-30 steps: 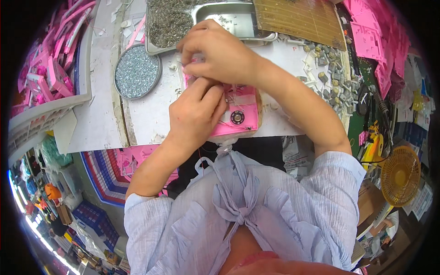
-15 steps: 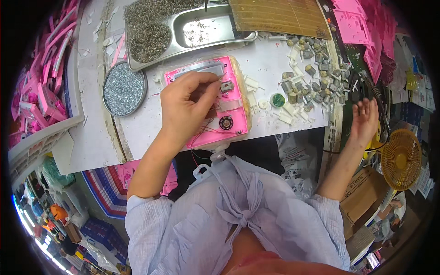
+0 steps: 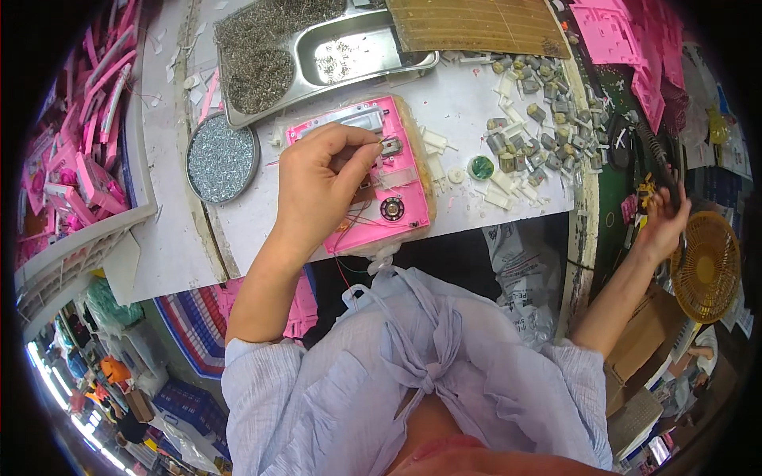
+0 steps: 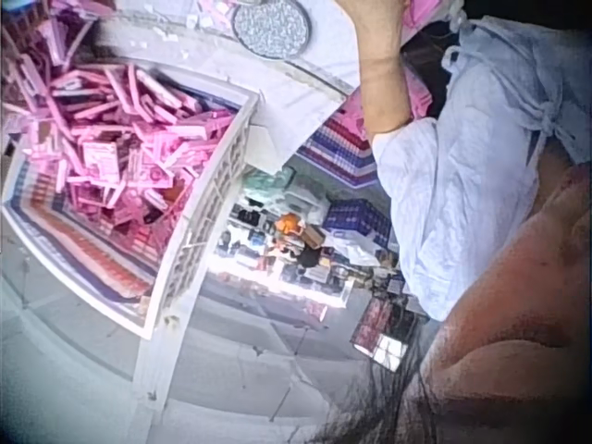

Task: Assembling a pink plastic electronic toy by soldering wires to components and using an electric screwdriver to secure the housing.

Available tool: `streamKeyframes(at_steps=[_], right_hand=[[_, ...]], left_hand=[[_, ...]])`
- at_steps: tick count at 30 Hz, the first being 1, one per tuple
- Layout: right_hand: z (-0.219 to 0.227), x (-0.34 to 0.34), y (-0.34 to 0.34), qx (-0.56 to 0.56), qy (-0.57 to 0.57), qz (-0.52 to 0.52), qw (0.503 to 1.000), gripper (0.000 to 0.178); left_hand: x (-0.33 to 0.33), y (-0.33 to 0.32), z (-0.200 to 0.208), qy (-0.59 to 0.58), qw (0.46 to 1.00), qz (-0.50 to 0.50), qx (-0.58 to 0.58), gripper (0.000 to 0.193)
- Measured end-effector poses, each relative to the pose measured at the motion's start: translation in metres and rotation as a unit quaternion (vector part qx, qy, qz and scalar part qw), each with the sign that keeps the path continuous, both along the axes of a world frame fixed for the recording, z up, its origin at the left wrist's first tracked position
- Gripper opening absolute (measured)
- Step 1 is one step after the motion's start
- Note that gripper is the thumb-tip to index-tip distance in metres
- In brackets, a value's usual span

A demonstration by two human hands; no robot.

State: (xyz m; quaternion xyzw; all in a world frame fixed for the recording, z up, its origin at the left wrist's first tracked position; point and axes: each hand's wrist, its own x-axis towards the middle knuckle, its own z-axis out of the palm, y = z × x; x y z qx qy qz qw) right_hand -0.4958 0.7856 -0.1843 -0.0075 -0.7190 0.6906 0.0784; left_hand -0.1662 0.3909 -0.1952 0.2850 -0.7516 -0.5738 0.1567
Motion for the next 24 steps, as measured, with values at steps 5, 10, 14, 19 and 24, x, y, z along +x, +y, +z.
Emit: streamKeyframes(at_steps=[5, 10, 14, 19, 24], right_hand=[[0.000, 0.087, -0.019, -0.063, 0.128, 0.075, 0.987, 0.040], [-0.017, 0.172, -0.173, -0.017, 0.032, 0.341, 0.939, 0.065], [-0.039, 0.184, -0.251, -0.017, 0.052, 0.509, 0.859, 0.063], [-0.039, 0.187, -0.275, -0.020, 0.015, 0.531, 0.847, 0.059], [-0.040, 0.188, -0.278, -0.029, -0.020, 0.533, 0.846, 0.056]], left_hand=[[0.004, 0.002, -0.009, -0.001, 1.000, 0.009, 0.016, 0.006], [-0.001, 0.004, -0.016, 0.021, 0.999, -0.009, -0.033, 0.008], [-0.001, 0.002, -0.018, 0.026, 0.999, -0.012, -0.045, 0.008], [0.000, 0.000, -0.024, 0.039, 0.998, -0.010, -0.045, 0.008], [0.002, -0.001, -0.023, 0.040, 0.995, -0.033, -0.081, 0.008]])
